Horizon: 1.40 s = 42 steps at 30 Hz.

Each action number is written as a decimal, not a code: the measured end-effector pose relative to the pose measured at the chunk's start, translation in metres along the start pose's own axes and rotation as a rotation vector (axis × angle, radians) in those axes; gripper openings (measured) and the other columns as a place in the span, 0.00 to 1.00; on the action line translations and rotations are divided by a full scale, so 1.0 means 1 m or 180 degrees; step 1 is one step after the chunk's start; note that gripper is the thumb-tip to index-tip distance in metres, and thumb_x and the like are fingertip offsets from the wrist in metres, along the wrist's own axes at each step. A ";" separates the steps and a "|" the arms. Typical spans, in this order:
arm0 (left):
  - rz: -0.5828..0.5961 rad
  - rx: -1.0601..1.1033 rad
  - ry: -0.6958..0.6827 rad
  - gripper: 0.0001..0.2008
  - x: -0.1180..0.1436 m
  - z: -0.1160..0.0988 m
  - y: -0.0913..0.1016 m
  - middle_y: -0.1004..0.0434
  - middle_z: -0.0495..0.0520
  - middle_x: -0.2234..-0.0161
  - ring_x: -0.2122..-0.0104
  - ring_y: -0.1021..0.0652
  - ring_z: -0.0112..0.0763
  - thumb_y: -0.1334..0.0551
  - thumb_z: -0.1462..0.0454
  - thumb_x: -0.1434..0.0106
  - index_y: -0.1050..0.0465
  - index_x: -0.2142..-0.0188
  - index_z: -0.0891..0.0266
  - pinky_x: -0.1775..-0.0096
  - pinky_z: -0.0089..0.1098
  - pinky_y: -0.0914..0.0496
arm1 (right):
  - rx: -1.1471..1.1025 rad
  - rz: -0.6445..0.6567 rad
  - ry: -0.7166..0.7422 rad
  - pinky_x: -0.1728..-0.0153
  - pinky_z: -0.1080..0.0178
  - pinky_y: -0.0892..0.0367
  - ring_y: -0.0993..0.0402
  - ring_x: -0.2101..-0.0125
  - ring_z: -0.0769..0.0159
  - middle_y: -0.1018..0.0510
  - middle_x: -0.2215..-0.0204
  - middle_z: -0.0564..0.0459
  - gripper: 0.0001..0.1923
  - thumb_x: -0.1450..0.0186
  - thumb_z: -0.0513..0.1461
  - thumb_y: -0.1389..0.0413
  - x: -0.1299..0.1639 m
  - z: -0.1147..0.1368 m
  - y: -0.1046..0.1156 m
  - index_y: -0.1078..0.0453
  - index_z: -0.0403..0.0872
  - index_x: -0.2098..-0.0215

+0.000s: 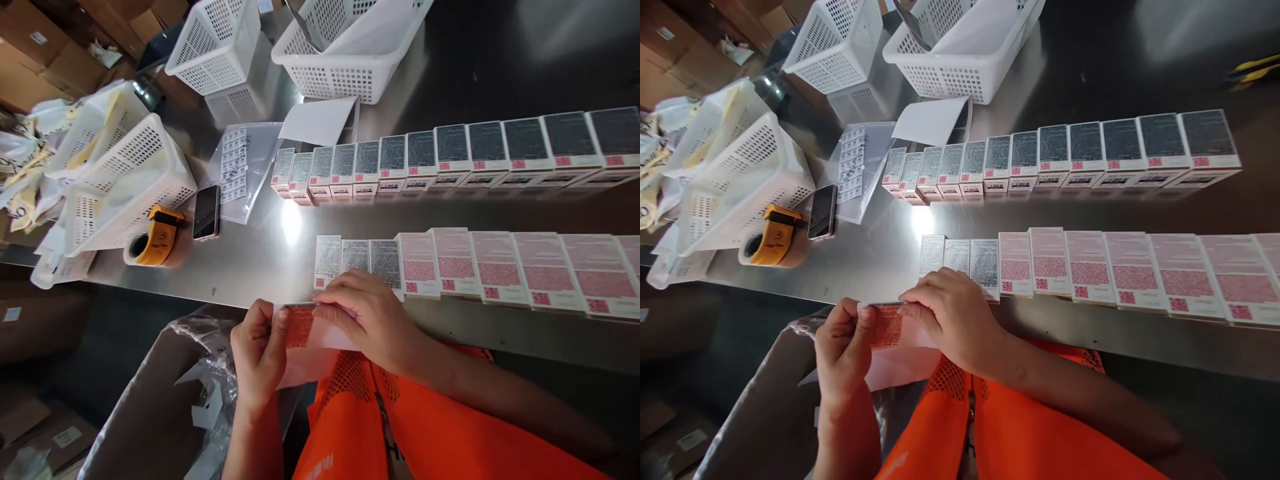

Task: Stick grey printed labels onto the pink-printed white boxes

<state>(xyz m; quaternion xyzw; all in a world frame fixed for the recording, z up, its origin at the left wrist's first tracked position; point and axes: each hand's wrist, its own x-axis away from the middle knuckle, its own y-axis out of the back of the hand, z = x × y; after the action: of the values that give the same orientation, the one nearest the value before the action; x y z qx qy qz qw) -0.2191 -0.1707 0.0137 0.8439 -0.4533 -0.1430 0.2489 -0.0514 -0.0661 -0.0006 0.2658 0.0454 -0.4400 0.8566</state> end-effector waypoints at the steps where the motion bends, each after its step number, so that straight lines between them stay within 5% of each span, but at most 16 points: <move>1: 0.0001 -0.0022 -0.0039 0.17 0.001 0.000 -0.001 0.44 0.42 0.83 0.81 0.43 0.22 0.38 0.55 0.34 0.39 0.75 0.60 0.78 0.27 0.47 | 0.0032 -0.0022 0.0003 0.62 0.60 0.36 0.28 0.65 0.65 0.20 0.68 0.54 0.04 0.32 0.37 0.41 0.000 0.000 -0.001 0.24 0.48 0.61; 7: -0.0308 -0.0179 -0.0203 0.17 0.006 -0.004 -0.009 0.45 0.41 0.82 0.81 0.43 0.22 0.38 0.56 0.34 0.40 0.75 0.60 0.77 0.27 0.46 | 0.0165 -0.0536 0.0135 0.62 0.58 0.38 0.28 0.66 0.65 0.18 0.69 0.56 0.06 0.33 0.35 0.41 -0.001 -0.002 -0.004 0.22 0.51 0.63; 17: -0.0498 0.0018 0.0168 0.18 0.010 -0.012 -0.017 0.38 0.44 0.81 0.80 0.38 0.25 0.38 0.50 0.36 0.36 0.74 0.59 0.76 0.26 0.40 | 0.0536 -0.1007 0.0323 0.62 0.55 0.43 0.27 0.67 0.65 0.16 0.68 0.62 0.08 0.33 0.36 0.40 0.001 -0.004 -0.007 0.21 0.56 0.65; 30: -0.0566 -0.0180 -0.0015 0.16 0.006 -0.007 -0.020 0.33 0.44 0.81 0.80 0.33 0.25 0.38 0.53 0.35 0.34 0.73 0.60 0.75 0.27 0.36 | 0.0606 -0.0770 0.0053 0.61 0.55 0.46 0.29 0.63 0.64 0.18 0.66 0.60 0.07 0.32 0.33 0.44 0.007 0.002 -0.014 0.27 0.50 0.66; 37: -0.0378 -0.0369 -0.0101 0.10 0.008 -0.006 -0.017 0.23 0.47 0.75 0.78 0.25 0.25 0.38 0.57 0.34 0.25 0.56 0.60 0.74 0.24 0.33 | 0.0396 -0.0686 0.0013 0.61 0.55 0.45 0.28 0.64 0.64 0.18 0.66 0.59 0.03 0.33 0.36 0.40 0.004 -0.003 -0.010 0.26 0.52 0.62; 42: -0.0230 -0.0211 -0.0136 0.06 0.011 -0.005 -0.018 0.20 0.48 0.73 0.75 0.22 0.27 0.35 0.60 0.36 0.25 0.62 0.60 0.72 0.24 0.29 | 0.0294 -0.0446 0.0078 0.60 0.56 0.43 0.28 0.61 0.63 0.18 0.62 0.56 0.08 0.34 0.34 0.40 0.001 0.004 -0.004 0.26 0.50 0.56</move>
<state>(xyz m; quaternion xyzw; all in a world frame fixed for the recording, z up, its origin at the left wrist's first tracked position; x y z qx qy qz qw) -0.1978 -0.1697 0.0080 0.8477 -0.4228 -0.1849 0.2617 -0.0542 -0.0708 0.0006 0.3065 0.0540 -0.4972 0.8099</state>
